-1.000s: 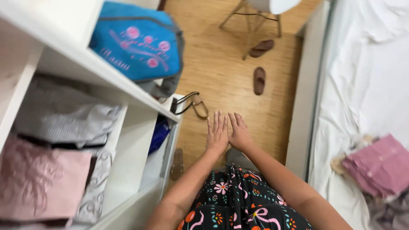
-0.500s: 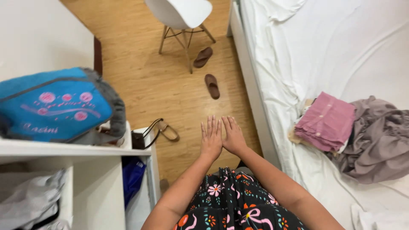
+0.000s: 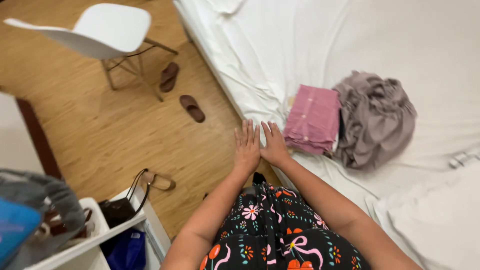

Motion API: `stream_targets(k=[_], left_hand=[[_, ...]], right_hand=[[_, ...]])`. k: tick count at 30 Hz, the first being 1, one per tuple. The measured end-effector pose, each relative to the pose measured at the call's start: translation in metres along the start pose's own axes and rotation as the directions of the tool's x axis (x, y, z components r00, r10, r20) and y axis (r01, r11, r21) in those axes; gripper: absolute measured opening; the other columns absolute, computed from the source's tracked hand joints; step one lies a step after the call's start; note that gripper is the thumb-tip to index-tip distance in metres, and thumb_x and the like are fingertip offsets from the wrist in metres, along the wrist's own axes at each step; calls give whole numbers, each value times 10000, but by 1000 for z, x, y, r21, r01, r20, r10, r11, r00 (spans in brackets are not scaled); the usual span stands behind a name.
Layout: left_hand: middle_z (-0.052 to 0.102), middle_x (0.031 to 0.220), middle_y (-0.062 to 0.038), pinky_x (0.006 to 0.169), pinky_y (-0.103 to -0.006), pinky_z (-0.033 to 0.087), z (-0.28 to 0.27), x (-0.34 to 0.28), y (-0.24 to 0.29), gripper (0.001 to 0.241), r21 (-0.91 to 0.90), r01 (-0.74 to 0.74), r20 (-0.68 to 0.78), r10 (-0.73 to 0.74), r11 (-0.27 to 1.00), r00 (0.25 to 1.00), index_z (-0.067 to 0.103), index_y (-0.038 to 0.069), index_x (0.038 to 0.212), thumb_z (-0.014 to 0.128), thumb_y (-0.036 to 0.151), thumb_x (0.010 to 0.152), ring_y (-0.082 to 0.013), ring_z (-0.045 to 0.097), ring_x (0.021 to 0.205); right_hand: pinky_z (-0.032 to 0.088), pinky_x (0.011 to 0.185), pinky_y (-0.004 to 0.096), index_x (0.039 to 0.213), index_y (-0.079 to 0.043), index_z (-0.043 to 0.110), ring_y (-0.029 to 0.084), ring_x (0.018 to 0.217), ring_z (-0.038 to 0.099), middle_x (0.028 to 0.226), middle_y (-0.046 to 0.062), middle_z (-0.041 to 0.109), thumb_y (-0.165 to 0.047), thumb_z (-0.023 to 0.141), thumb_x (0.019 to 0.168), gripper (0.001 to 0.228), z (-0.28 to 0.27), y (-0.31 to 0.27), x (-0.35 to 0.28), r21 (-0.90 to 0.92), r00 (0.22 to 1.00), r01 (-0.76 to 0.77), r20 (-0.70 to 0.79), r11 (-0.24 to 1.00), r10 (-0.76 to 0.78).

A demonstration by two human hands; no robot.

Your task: The person folds various garments on a bed and places them into a wardrobe. They handle items including a pink shirt, a brown top, a black top, a checkered shirt, a pink sequined top, a pink shirt, a Nike top, a beige top, and a black sequined top, folding each one by hand before storing it.

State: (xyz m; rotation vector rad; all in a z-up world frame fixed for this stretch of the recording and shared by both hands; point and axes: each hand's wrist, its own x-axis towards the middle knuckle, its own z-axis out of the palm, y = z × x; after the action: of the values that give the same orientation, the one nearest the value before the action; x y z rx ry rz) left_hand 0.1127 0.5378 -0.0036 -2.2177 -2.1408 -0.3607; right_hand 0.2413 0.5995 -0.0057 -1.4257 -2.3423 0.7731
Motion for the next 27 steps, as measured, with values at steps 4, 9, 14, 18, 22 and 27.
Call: stream_targets(k=[4, 9, 14, 18, 22, 27], left_hand=[[145, 1700, -254, 1258, -639, 42, 8, 34, 24, 707, -23, -162, 13, 163, 986, 987, 321, -21, 1590, 515, 137, 928, -410, 51, 1595], [150, 1679, -293, 1232, -655, 35, 24, 68, 53, 721, -89, -352, 112, 361, 932, 926, 283, -42, 1587, 497, 136, 921, -446, 53, 1573], [167, 1684, -271, 1238, -652, 26, 47, 113, 75, 765, -121, -503, 151, 517, 856, 843, 232, -23, 1618, 498, 157, 924, -436, 62, 1580], [183, 1656, -288, 1232, -674, 25, 68, 148, 78, 782, -277, -580, 204, 636, 766, 744, 216, -5, 1613, 524, 184, 920, -459, 82, 1571], [187, 1662, -296, 1224, -678, 59, 94, 193, 70, 822, -363, -603, 224, 694, 711, 684, 220, 15, 1610, 576, 197, 892, -466, 101, 1565], [173, 1636, -284, 1188, -680, 127, 106, 266, 64, 838, -509, -428, 423, 650, 747, 632, 267, 66, 1568, 667, 275, 862, -481, 94, 1529]], right_hand=[[227, 1214, 515, 1564, -126, 342, 423, 1505, 271, 1605, 246, 323, -321, 732, 820, 862, -14, 37, -4, 61, 986, -145, -78, 988, 150], [197, 1226, 519, 1569, -94, 344, 419, 1511, 267, 1600, 251, 331, -279, 705, 826, 847, -27, 71, -14, 99, 931, -328, -138, 940, 339], [228, 1228, 494, 1538, -70, 390, 410, 1499, 296, 1577, 238, 372, -256, 714, 816, 813, -39, 105, -8, 136, 849, -462, -217, 876, 481], [277, 1219, 471, 1517, -28, 425, 412, 1476, 334, 1571, 240, 386, -232, 724, 782, 820, -26, 130, 0, 90, 798, -538, -265, 838, 541], [306, 1225, 475, 1516, -27, 436, 386, 1479, 364, 1573, 203, 415, -246, 703, 841, 758, -52, 126, 12, 73, 734, -635, -252, 769, 631], [341, 1178, 464, 1554, -133, 390, 297, 1490, 331, 1631, 91, 342, -254, 682, 879, 745, -72, 129, 13, 65, 633, -766, -101, 640, 767]])
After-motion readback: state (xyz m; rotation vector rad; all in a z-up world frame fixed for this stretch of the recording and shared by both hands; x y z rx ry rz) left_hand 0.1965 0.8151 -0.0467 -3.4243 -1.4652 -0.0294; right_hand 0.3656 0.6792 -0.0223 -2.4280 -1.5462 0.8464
